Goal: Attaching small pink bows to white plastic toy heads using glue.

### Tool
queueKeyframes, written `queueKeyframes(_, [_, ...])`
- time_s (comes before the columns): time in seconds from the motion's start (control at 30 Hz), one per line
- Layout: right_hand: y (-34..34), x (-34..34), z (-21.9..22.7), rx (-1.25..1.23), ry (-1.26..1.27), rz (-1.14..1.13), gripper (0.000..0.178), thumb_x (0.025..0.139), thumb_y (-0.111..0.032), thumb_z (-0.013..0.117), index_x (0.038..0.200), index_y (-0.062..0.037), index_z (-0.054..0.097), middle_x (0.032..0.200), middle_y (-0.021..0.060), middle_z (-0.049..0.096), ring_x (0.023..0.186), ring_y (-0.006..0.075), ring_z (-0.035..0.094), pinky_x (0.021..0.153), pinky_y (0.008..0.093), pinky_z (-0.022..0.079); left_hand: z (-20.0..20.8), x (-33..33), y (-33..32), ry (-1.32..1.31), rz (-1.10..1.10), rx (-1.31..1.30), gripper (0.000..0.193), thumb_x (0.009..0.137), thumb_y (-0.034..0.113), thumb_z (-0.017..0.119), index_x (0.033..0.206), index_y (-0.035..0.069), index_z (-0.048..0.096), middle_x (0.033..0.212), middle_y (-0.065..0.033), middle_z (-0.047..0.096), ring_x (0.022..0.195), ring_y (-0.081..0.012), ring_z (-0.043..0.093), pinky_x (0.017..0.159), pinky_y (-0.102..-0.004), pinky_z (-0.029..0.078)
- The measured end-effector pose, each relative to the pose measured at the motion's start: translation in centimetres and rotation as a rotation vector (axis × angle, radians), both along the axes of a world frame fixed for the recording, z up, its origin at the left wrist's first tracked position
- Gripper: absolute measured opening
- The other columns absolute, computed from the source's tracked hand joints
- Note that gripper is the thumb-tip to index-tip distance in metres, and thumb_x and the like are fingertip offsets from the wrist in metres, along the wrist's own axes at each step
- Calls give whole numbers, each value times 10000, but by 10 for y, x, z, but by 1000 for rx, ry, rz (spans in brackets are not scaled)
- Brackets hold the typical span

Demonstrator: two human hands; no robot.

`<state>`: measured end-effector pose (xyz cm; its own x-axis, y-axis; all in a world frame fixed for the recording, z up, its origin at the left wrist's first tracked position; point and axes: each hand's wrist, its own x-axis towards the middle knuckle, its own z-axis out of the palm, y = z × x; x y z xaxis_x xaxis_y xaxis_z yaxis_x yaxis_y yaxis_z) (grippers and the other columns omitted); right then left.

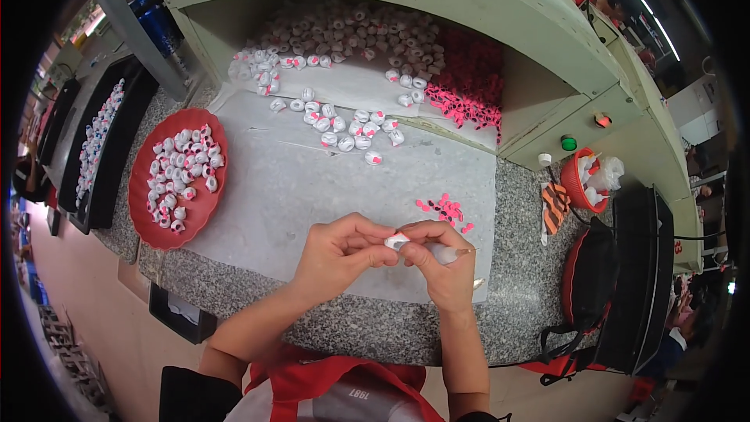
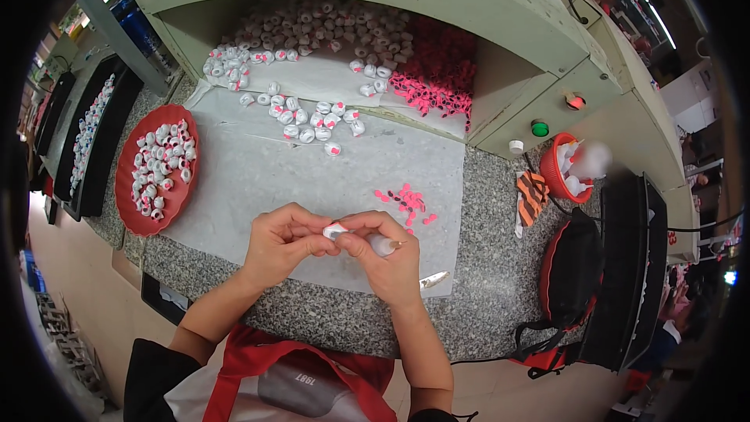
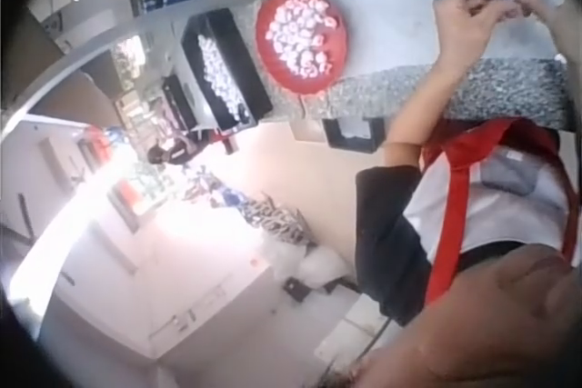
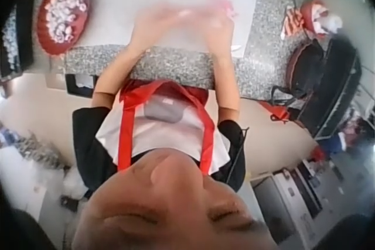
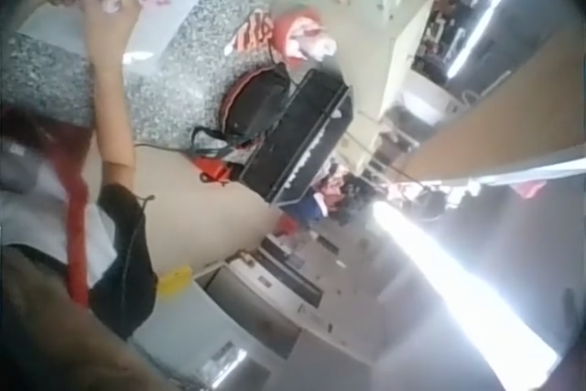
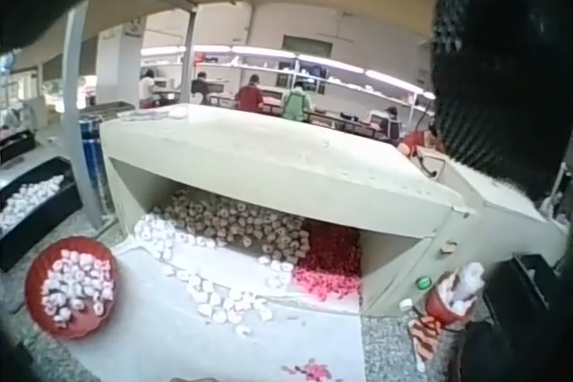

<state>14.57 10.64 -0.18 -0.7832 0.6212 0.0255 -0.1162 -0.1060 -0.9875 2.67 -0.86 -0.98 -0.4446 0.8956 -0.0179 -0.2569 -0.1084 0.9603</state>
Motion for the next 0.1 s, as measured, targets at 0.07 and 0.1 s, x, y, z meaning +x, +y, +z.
queueKeyframes(0.07, [-1,0,-1,-22,-28,-9,190,737,-22,637,913,8,574,905,131,592,694,134,562,592,238,465,3,0,0,36,17,-6,285,750,-39,604,1019,-47,511,907,-159,608,808,-211,620,655,-256,515])
queueKeyframes(0.1, [-2,-1,-3,-44,-54,-22,187,742,-33,637,914,7,575,926,136,588,694,140,564,593,242,467,5,0,1,72,31,-13,312,750,-39,605,1046,-44,507,901,-158,610,804,-213,621,655,-256,517])
